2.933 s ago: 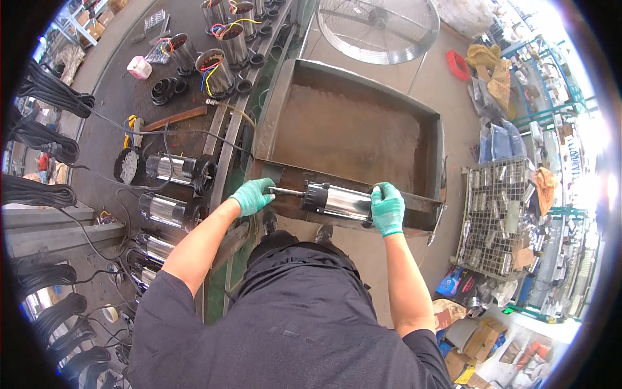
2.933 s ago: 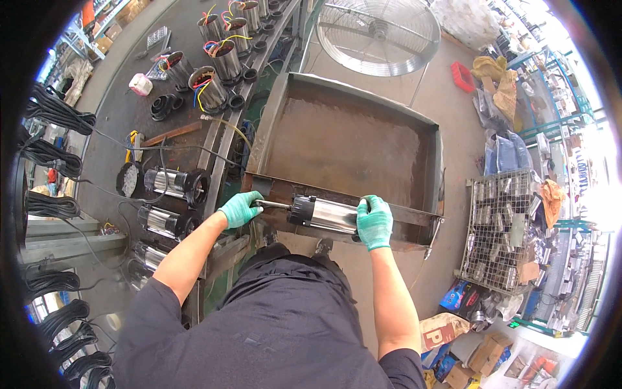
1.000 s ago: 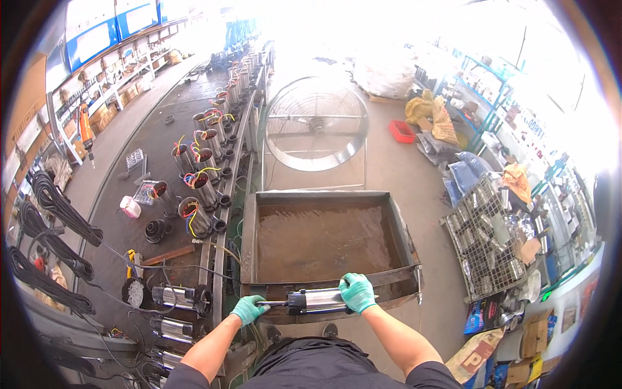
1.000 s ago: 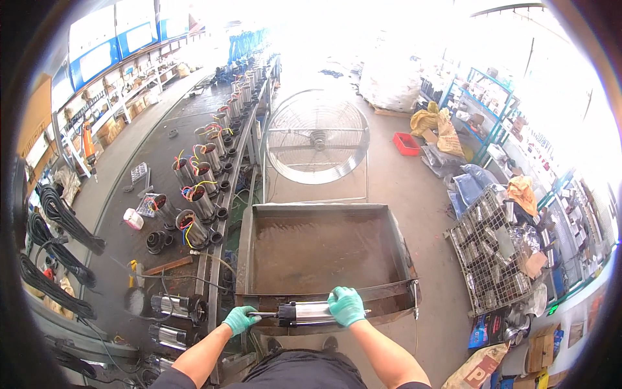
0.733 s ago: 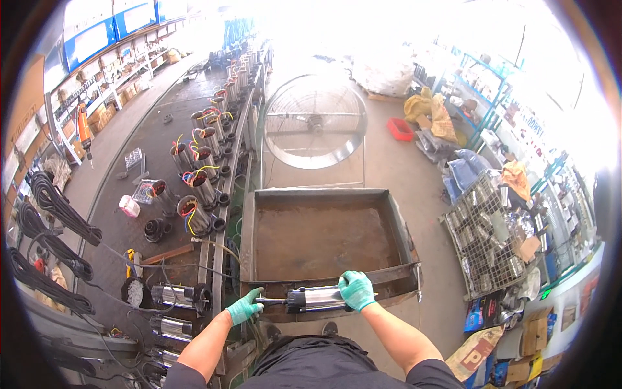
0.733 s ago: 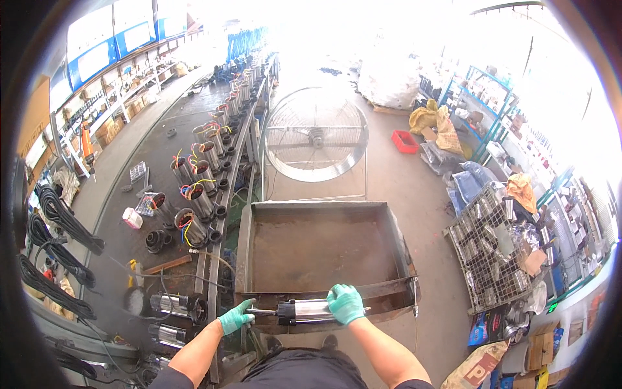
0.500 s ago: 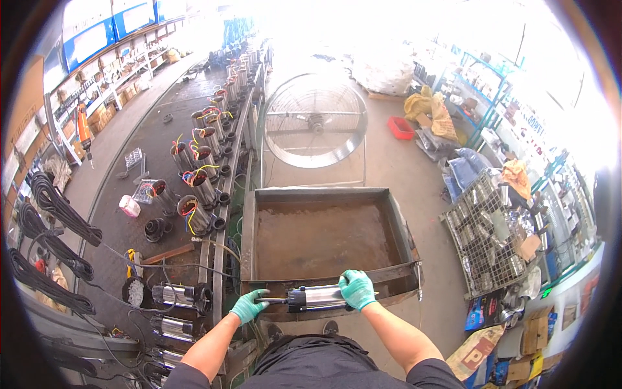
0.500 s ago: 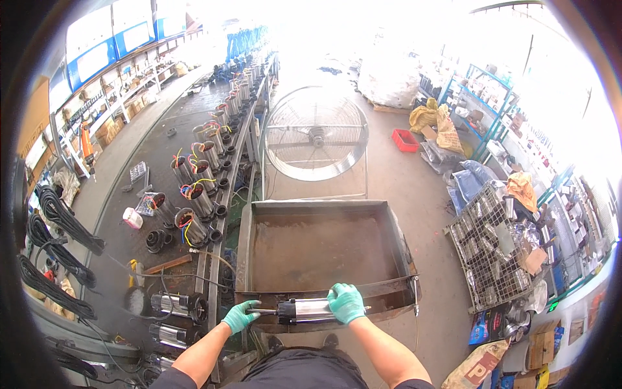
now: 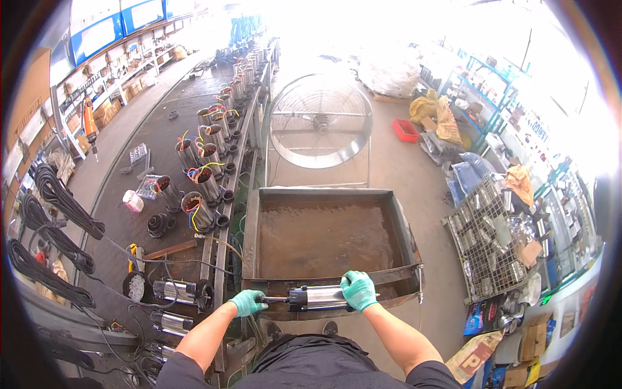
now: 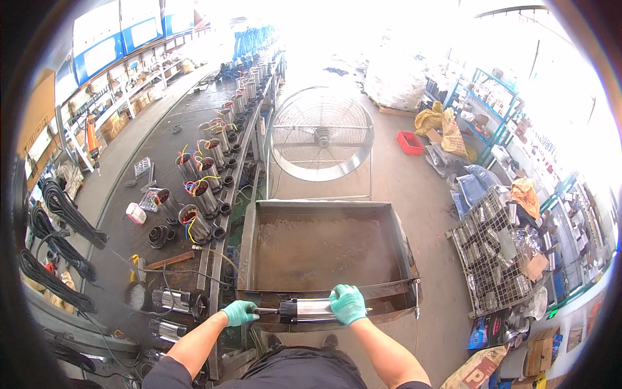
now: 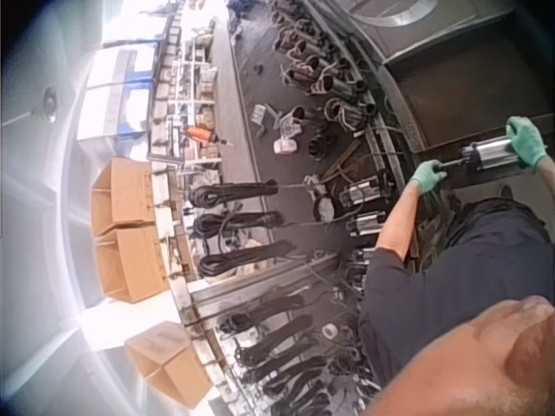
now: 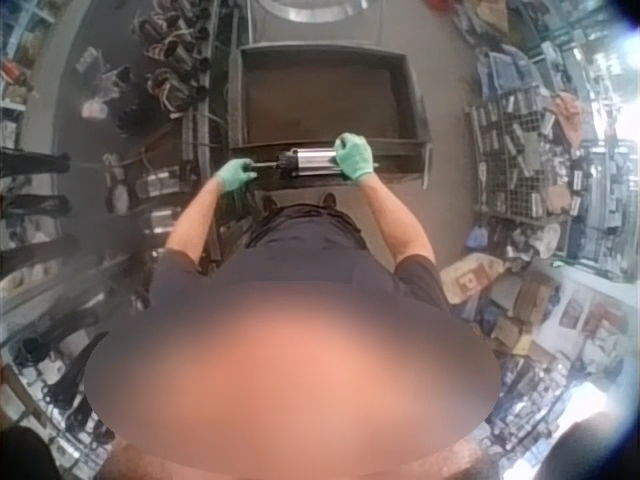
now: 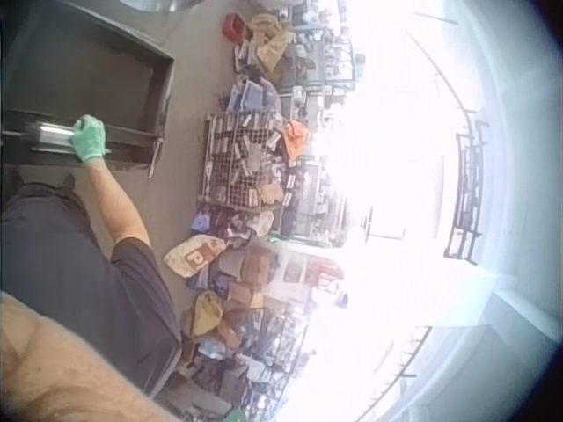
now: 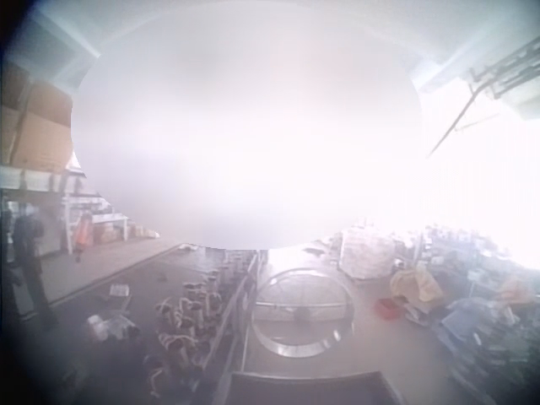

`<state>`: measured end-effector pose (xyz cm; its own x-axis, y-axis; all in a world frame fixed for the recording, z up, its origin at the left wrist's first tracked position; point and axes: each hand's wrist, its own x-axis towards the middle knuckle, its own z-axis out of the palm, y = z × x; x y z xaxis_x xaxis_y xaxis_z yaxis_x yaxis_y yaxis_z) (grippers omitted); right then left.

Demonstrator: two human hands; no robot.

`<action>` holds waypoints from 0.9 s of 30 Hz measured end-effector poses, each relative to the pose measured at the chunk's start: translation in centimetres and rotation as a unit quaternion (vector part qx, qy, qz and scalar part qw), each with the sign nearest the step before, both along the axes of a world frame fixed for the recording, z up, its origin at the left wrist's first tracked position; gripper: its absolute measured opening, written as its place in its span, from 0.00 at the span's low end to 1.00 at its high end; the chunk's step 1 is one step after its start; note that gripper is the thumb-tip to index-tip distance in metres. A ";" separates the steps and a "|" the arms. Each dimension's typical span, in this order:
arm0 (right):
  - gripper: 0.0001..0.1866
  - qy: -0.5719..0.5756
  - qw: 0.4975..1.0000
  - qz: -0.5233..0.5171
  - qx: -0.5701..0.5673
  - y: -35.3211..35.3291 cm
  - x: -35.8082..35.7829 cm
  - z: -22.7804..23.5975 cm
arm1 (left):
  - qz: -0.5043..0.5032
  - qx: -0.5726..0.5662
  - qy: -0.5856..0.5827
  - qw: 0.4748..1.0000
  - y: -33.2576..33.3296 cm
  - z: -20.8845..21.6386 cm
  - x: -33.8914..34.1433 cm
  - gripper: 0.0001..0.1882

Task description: The person submerges an electronic pump into a tank of water, rotates it to different sides, and lifts it back out to place it with others on a workbench.

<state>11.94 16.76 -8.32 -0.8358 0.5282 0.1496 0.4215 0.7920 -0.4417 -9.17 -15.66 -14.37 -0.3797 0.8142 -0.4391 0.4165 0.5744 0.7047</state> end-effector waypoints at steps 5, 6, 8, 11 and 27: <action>0.09 -0.016 1.000 -0.008 -0.020 0.2 0.1 0.1 | 0.117 0.032 -0.015 0.993 0.5 0.0 1.6 0.17; 0.09 -0.021 1.000 -0.007 -0.021 0.1 0.1 0.2 | 0.129 0.009 -0.089 0.988 0.3 0.5 1.6 0.20; 0.09 -0.027 0.999 -0.004 -0.022 0.0 0.1 0.3 | 0.225 0.065 -0.302 0.924 -0.5 -0.5 1.3 0.23; 0.09 -0.021 1.000 0.001 -0.016 -0.1 -0.1 0.4 | 0.265 0.149 -0.471 0.828 -1.8 -3.0 1.1 0.33; 0.10 -0.018 1.000 0.007 -0.016 0.0 0.2 0.3 | 0.346 -0.154 -0.370 0.848 1.7 2.2 -0.4 0.27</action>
